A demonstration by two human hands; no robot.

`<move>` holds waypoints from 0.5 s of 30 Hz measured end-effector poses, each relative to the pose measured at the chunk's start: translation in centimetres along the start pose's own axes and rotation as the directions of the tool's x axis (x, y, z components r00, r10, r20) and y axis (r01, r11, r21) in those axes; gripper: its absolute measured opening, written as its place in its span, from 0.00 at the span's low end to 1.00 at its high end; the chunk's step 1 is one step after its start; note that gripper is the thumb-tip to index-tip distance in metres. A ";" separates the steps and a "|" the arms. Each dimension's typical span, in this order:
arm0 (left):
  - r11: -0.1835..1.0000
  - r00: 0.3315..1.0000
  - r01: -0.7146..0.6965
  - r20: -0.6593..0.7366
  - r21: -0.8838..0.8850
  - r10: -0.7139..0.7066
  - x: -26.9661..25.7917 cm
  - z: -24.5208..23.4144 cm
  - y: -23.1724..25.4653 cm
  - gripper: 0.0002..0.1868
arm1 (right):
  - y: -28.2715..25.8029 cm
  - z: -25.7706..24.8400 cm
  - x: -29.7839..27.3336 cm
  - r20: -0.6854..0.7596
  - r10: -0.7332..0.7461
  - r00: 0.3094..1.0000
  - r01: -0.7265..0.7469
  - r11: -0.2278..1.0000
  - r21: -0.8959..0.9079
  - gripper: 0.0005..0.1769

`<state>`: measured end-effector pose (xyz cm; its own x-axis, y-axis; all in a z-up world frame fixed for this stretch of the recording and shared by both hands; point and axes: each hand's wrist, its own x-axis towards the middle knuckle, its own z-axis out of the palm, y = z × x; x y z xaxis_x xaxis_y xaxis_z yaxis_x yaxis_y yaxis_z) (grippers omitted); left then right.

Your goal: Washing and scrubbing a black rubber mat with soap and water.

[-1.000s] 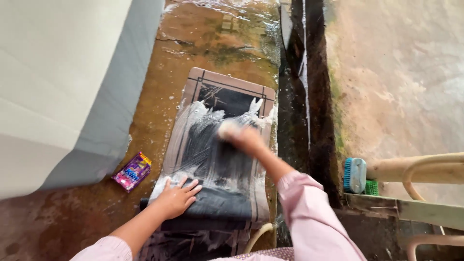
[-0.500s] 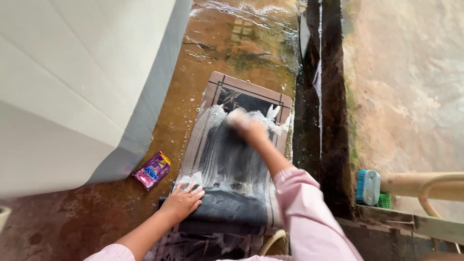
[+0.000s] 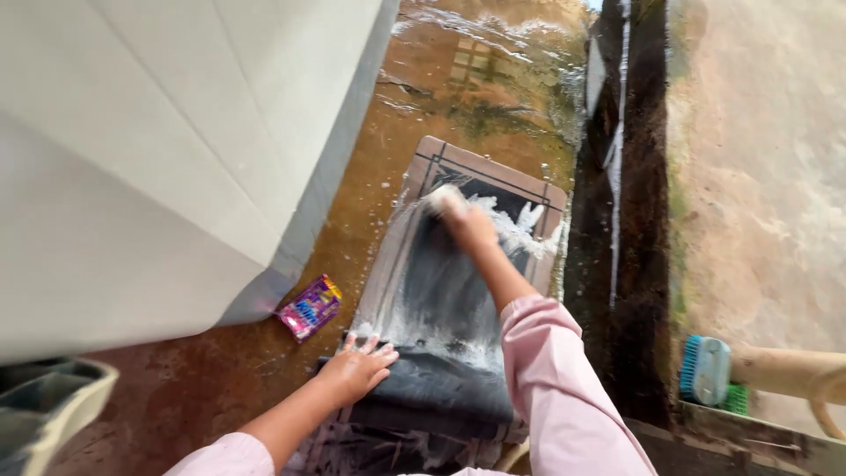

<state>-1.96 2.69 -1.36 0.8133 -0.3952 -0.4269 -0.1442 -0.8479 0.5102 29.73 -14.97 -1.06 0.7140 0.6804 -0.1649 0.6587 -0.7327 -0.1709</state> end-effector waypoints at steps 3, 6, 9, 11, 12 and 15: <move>0.998 0.999 0.008 0.042 -0.066 -0.005 0.2 0.5 -0.2 0.25 | -1.7 1.1 0.0 -0.196 0.102 0.975 -0.097 0.995 0.035 0.21; 0.996 0.996 0.044 0.075 -0.077 -0.038 0.5 1.6 -0.8 0.25 | -9.9 1.5 -9.1 0.186 -0.272 0.944 0.257 0.961 0.101 0.18; 0.997 0.998 0.021 0.068 -0.068 -0.017 0.0 0.3 -0.2 0.25 | -10.3 0.9 -8.4 0.352 -0.249 0.902 0.173 0.957 0.232 0.20; 0.997 0.998 0.019 0.068 -0.072 -0.014 0.6 0.7 -0.3 0.25 | -6.7 -1.6 -3.2 0.292 -0.165 0.942 0.120 0.979 0.167 0.20; 0.997 0.997 0.028 0.075 -0.072 -0.022 0.4 1.1 -0.5 0.25 | -5.3 -2.6 -0.7 0.221 -0.091 0.971 0.066 0.991 0.117 0.20; 0.999 0.999 -0.002 0.050 -0.048 0.004 0.0 0.6 -0.2 0.26 | -1.1 2.7 3.6 -0.073 0.071 0.995 -0.063 0.993 0.099 0.18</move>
<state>-2.26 2.63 -1.96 0.7834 -0.4161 -0.4617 -0.1184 -0.8291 0.5465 30.89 -11.68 -4.04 0.7741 0.6242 -0.1056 0.5855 -0.7694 -0.2556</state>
